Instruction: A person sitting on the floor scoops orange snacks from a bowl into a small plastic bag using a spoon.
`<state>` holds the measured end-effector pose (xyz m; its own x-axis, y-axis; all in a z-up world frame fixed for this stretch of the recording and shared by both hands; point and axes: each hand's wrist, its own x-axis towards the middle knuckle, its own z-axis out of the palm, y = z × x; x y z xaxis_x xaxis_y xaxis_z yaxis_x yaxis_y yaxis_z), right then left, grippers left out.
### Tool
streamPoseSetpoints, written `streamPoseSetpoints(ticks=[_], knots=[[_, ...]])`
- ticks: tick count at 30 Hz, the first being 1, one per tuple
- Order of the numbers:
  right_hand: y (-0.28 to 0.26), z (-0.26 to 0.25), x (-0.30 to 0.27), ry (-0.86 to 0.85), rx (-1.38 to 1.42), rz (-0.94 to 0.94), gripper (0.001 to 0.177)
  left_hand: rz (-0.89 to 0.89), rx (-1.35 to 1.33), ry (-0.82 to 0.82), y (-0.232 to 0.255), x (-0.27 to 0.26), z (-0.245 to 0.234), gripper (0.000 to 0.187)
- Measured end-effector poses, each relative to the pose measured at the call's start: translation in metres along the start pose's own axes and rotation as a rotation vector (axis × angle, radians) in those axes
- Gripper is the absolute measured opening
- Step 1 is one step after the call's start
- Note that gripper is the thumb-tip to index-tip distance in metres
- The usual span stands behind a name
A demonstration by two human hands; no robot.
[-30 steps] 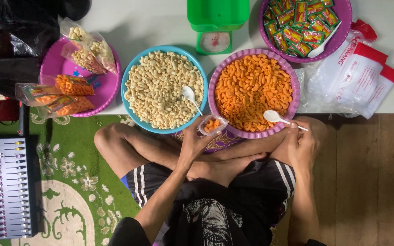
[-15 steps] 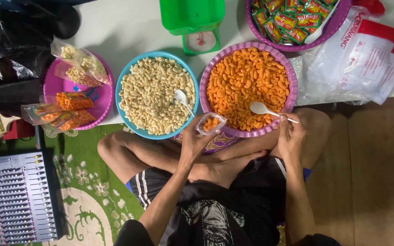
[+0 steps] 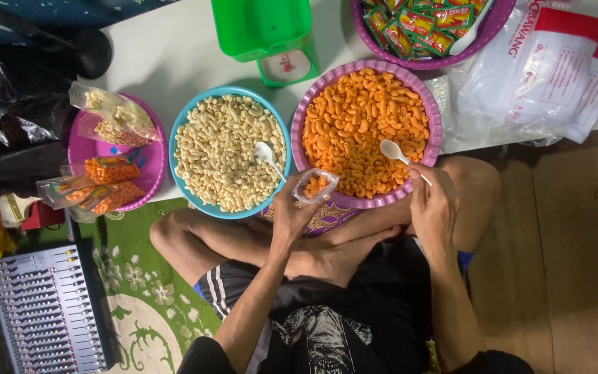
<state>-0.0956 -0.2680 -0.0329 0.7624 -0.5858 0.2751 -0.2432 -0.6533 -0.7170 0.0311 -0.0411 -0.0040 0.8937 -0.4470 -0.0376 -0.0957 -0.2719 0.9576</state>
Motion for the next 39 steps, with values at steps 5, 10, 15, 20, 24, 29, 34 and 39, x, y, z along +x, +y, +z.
streamPoseSetpoints(ticks=[5, 10, 15, 20, 24, 29, 34, 39], knots=[[0.013, 0.022, -0.001, -0.015, 0.09, 0.08, 0.01, 0.04, 0.004, 0.005, 0.003, 0.0, 0.001, 0.05], [0.024, 0.025, 0.002, -0.026, 0.247, 0.161, 0.012, 0.038, -0.013, 0.004, -0.005, 0.0, -0.001, 0.05], [0.038, 0.021, 0.001, -0.052, 0.229, 0.14, 0.01, 0.046, -0.005, 0.005, -0.007, 0.0, 0.0, 0.051], [0.024, 0.021, 0.011, -0.117, 0.274, 0.17, 0.012, 0.071, -0.011, 0.007, -0.01, -0.003, 0.001, 0.05], [0.027, 0.032, 0.012, -0.155, 0.309, 0.227, 0.014, 0.075, 0.004, 0.014, -0.004, -0.004, -0.001, 0.049], [0.032, 0.03, 0.004, -0.084, 0.624, 0.39, 0.016, 0.089, -0.003, 0.011, -0.01, -0.005, -0.004, 0.053], [0.035, 0.022, 0.0, -0.057, 0.667, 0.384, 0.016, 0.106, 0.001, 0.005, -0.005, -0.006, -0.004, 0.052], [0.028, 0.003, -0.006, -0.076, 0.677, 0.38, 0.017, 0.132, 0.01, 0.008, -0.001, -0.006, -0.003, 0.053]])
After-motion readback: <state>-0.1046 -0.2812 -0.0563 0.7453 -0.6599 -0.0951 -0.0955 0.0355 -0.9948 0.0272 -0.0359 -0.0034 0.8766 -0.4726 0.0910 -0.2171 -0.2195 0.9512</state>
